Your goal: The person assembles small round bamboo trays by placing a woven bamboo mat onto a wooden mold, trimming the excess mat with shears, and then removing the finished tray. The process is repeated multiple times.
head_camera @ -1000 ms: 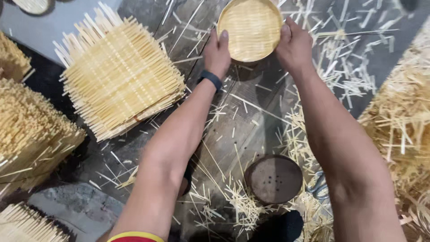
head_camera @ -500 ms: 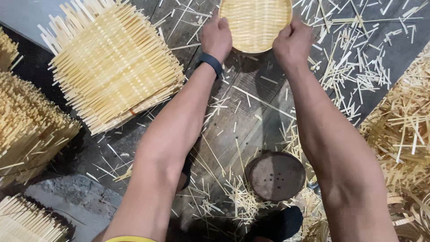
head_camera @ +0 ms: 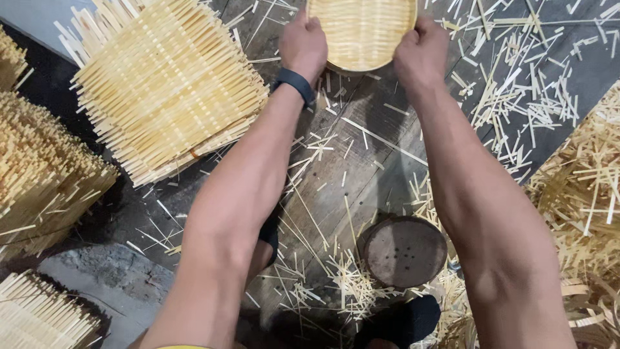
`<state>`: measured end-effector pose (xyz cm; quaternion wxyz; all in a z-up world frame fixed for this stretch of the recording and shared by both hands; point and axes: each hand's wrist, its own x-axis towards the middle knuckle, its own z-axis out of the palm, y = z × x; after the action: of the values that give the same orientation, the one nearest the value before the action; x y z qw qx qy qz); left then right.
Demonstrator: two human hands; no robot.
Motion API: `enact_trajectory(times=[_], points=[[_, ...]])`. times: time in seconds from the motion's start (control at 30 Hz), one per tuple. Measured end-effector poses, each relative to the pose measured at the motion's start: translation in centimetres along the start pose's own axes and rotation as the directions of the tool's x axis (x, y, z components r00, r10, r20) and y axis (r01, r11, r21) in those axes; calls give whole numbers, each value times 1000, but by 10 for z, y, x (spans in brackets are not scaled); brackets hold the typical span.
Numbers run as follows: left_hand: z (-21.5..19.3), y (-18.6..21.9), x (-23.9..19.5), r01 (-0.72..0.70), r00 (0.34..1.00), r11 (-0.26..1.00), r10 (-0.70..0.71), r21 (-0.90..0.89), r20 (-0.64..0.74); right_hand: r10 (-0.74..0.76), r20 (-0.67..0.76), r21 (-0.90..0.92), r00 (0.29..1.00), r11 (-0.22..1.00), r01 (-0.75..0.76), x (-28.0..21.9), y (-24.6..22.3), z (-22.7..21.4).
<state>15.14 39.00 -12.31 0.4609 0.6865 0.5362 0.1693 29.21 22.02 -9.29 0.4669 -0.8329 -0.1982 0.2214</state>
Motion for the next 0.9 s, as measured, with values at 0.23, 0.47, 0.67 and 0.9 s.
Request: enact_trajectory(times=[0.23, 0.47, 0.67, 0.9], points=[[-12, -10, 1, 6, 1000, 1000, -6, -30, 21, -145, 106, 225, 984, 967, 118, -2, -13, 9], [-67, 35, -15, -155, 988, 977, 151, 146, 38, -114, 118, 126, 986, 987, 99, -62, -69, -64], [-235, 18, -76, -644, 762, 427, 431, 635, 483, 52, 256, -651, 965, 748, 133, -277, -80, -236], [-312, -38, -112, -422, 897, 501, 111, 756, 427, 739, 246, -890, 627, 429, -156, -494, -32, -320]])
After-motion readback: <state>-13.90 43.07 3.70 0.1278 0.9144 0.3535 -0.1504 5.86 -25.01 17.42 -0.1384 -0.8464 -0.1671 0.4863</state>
